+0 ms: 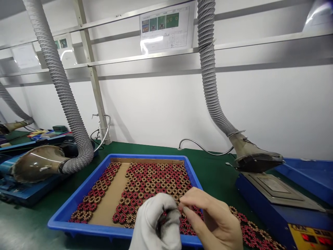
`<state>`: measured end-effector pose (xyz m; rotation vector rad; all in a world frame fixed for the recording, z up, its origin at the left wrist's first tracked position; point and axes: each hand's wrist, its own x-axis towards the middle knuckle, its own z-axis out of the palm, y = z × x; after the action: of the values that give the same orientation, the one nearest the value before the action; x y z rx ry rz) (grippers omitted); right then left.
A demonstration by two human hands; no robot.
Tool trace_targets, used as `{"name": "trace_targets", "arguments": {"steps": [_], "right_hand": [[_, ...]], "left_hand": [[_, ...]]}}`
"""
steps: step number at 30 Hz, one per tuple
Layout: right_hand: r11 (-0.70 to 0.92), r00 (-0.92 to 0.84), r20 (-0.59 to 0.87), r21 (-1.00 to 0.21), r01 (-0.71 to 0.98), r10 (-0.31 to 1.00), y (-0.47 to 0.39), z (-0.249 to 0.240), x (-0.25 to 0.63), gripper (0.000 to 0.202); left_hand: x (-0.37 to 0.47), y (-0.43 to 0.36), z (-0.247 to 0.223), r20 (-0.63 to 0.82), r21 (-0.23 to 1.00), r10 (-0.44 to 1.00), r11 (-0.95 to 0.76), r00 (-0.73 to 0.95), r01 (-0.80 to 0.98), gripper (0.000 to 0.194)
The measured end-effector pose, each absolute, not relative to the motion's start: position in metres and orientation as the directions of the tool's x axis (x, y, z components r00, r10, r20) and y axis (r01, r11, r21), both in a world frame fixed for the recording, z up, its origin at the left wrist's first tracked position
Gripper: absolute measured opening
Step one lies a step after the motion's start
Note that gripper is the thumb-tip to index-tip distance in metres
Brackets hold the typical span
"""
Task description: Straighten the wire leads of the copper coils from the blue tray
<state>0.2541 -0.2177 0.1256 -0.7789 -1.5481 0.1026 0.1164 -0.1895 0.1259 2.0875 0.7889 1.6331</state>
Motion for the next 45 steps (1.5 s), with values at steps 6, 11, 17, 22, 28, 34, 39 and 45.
{"name": "trace_targets", "arguments": {"steps": [6,11,17,22,28,34,39,45], "right_hand": [[0.841,-0.022,0.895,-0.411,0.351,0.446,-0.213,0.124,0.257,0.043],[0.848,-0.130,0.919,-0.280,0.450,0.373,-0.214,0.128,0.261,0.035],[0.595,0.009,0.696,-0.620,0.512,0.718,-0.223,0.126,0.253,0.025],[0.590,0.071,0.589,-0.807,0.010,0.805,-0.219,0.119,0.253,0.037],[0.827,-0.024,0.875,-0.448,0.341,0.484,-0.212,0.126,0.259,0.035],[0.834,-0.156,0.921,-0.240,0.496,0.357,-0.214,0.128,0.257,0.028],[0.555,0.026,0.568,-0.812,0.180,0.823,-0.216,0.121,0.251,0.033],[0.733,0.089,0.743,-0.669,0.125,0.663,-0.213,0.122,0.257,0.018]], "left_hand": [[0.115,-0.184,0.126,0.820,0.506,0.546,-0.833,0.174,0.225,0.023],[0.114,-0.180,0.125,0.879,0.369,0.431,-0.885,0.203,0.283,0.025],[0.108,-0.171,0.131,0.892,-0.021,0.198,-0.880,0.407,0.475,0.017],[0.104,-0.171,0.136,0.912,-0.038,0.169,-0.872,0.373,0.488,0.018],[0.100,-0.171,0.134,0.884,0.139,0.303,-0.898,0.357,0.417,0.022],[0.103,-0.171,0.134,0.907,0.045,0.228,-0.889,0.355,0.455,0.020],[0.105,-0.170,0.133,0.918,-0.175,0.072,-0.810,0.391,0.560,0.011],[0.103,-0.169,0.134,0.921,0.045,0.220,-0.878,0.320,0.476,0.021]]}}
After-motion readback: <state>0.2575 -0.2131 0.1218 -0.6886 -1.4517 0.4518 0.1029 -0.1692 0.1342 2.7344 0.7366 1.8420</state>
